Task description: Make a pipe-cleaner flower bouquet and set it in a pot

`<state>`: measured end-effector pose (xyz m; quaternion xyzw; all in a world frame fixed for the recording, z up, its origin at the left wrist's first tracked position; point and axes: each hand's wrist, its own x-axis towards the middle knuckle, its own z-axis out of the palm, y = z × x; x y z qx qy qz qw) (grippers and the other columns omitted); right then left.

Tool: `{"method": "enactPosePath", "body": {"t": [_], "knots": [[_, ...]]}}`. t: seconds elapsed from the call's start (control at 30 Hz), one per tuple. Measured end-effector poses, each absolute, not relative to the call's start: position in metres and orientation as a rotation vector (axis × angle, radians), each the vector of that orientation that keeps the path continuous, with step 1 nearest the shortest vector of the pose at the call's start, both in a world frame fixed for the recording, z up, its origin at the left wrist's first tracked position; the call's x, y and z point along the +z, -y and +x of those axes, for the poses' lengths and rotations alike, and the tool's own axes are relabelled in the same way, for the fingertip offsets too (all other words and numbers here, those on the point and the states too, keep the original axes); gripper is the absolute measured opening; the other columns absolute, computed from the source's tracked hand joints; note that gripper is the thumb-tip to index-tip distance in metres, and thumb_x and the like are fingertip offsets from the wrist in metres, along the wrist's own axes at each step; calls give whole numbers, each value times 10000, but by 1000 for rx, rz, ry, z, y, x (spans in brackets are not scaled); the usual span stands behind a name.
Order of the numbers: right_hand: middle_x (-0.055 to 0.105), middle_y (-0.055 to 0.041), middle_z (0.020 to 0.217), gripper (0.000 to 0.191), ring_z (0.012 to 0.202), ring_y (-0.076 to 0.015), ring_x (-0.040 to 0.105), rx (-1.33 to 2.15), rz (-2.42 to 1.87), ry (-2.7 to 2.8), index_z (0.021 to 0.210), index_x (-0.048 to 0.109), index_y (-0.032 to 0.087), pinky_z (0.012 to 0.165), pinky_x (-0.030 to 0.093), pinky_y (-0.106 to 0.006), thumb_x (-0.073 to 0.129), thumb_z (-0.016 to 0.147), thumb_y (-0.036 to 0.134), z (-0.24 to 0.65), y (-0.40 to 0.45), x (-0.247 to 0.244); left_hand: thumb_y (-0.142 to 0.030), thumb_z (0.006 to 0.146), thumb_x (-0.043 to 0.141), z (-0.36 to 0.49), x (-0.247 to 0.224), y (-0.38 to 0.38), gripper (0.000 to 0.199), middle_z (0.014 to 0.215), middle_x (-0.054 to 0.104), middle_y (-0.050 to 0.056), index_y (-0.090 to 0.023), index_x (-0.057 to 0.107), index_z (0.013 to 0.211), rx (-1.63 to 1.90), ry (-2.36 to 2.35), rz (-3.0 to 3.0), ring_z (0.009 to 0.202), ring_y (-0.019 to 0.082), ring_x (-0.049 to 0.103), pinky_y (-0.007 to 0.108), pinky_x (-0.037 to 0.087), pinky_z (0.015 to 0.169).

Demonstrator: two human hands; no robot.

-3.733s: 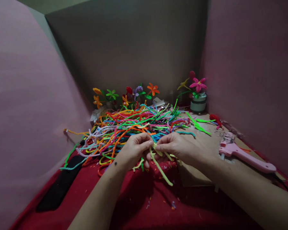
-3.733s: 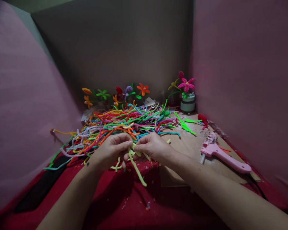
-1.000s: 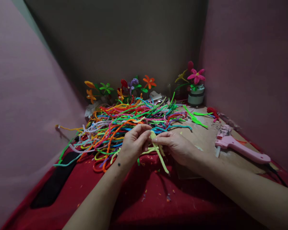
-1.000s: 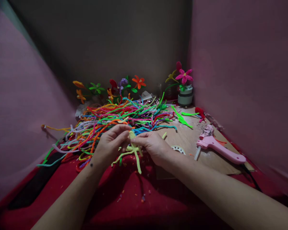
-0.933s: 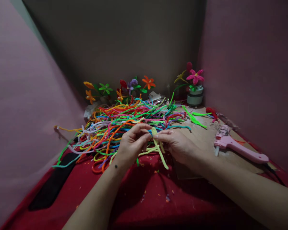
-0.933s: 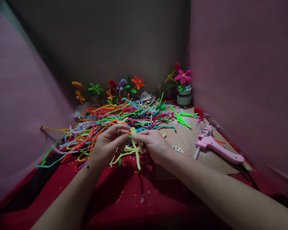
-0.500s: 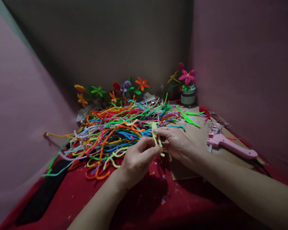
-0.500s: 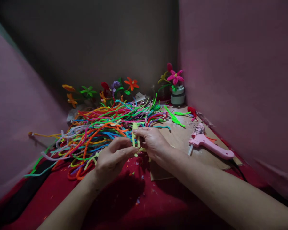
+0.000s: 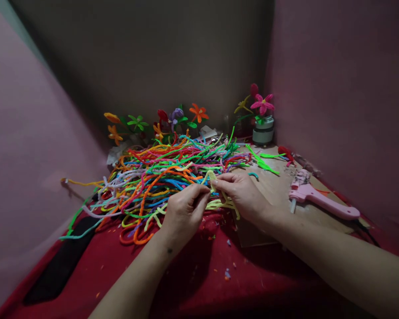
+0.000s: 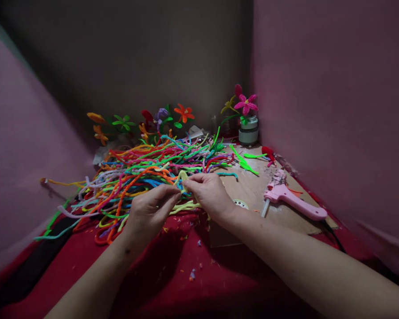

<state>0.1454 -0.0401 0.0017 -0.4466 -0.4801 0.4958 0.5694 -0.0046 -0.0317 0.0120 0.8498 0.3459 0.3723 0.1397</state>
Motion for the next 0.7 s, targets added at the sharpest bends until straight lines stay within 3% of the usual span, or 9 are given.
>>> {"method": "enactPosePath", "body": {"t": [0.23,0.53,0.7], "knots": [[479,29,559,218,498,-78,388,1112,-1056,1181,676,646,136,460,308,-213,590,727,341,143,41,-4,-178,816,516,-5,10,32,82,720,637,17,-172,597,816,1124,-1013,2551,619,111,572,195,412,595],[429,50,485,222,471,-67,357,997,-1077,1275,561,600,131,437,272,-201,553,742,252,138,44,-5,-148,865,418,-3,-2,30,156,671,551,16,-161,538,767,1024,-1013,2985,627,133,537,238,419,603],[441,50,455,218,421,-70,378,1217,-1058,1161,532,561,143,397,276,-202,583,704,274,138,43,-6,-155,849,459,-3,-3,32,59,752,559,16,-177,514,847,1139,-952,2862,669,126,542,237,441,623]]}}
